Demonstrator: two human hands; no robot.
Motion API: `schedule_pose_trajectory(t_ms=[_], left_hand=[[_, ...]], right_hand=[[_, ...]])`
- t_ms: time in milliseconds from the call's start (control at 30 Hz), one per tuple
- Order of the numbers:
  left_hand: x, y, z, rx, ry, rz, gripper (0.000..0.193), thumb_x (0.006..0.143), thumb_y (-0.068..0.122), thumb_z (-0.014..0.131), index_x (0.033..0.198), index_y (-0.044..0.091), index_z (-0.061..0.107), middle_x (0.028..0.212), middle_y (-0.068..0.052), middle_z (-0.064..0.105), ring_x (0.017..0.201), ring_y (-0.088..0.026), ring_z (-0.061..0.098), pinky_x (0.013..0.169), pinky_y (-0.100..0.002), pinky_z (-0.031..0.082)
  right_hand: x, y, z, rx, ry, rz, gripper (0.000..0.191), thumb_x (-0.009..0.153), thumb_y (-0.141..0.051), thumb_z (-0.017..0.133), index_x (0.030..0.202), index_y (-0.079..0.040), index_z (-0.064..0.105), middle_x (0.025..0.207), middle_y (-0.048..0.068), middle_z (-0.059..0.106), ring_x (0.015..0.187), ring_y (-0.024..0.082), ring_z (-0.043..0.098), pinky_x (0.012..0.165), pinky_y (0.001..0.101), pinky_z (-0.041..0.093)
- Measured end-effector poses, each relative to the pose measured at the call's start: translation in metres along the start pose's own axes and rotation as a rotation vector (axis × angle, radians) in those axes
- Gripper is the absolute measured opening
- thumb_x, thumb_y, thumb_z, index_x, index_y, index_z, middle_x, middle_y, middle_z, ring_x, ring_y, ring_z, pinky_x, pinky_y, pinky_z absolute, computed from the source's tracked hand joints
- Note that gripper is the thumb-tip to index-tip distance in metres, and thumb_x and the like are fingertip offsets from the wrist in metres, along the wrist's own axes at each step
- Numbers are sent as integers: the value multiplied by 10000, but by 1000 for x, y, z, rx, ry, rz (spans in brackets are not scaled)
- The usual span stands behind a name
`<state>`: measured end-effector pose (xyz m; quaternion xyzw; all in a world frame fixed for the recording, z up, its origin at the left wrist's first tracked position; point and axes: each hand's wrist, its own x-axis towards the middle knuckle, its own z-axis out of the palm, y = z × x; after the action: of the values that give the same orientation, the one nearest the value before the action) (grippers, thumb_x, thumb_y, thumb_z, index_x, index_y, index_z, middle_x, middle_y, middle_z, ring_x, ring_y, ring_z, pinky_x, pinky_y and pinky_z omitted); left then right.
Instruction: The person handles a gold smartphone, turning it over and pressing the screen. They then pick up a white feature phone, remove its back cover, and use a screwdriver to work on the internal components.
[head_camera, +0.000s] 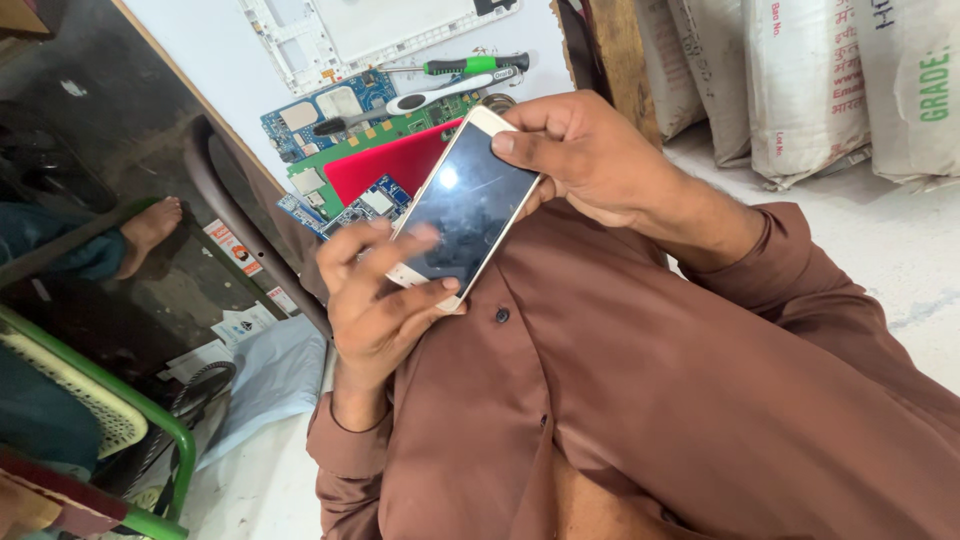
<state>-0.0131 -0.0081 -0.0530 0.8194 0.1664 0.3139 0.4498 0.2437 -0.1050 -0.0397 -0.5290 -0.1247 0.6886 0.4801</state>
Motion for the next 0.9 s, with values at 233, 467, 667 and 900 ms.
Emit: schedule_pose_trajectory(t_ms=[233, 467, 667, 900], left_hand=[[-2, 8, 12, -989, 294, -880, 354, 956, 181, 756, 1253, 20, 652, 1139, -34, 726, 985, -128, 605, 876, -270, 480], [-9, 4, 24, -811, 324, -930, 270, 1055, 84, 661, 1299, -32, 664, 1084, -21, 710, 871, -35, 594, 794, -179, 486], [-12, 9, 24, -659, 330, -891, 233, 1062, 91, 687, 1273, -7, 705, 991, 3, 675, 805, -23, 533, 724, -171, 449], [-6, 19, 19, -388, 239, -702, 169, 1081, 19, 643, 1231, -29, 705, 1130, -89, 768, 1007, -119, 703, 932, -239, 553]], right_hand=[[-5, -9, 0, -81, 142, -99, 315, 1058, -228, 609, 1190, 54, 649, 995, 55, 720, 831, 81, 693, 746, 256, 614], [-8, 12, -3, -450, 118, -212, 279, 1100, -263, 612, 1215, -11, 644, 930, -35, 641, 832, 13, 591, 766, 211, 553], [-6, 5, -7, -314, -51, -234, 256, 1134, -226, 634, 1277, -15, 614, 1007, -20, 643, 914, 30, 588, 874, 218, 521], [-7, -9, 6, -488, -67, -275, 191, 1065, -95, 665, 1223, 11, 672, 1121, 67, 745, 1030, 103, 715, 925, 259, 597]])
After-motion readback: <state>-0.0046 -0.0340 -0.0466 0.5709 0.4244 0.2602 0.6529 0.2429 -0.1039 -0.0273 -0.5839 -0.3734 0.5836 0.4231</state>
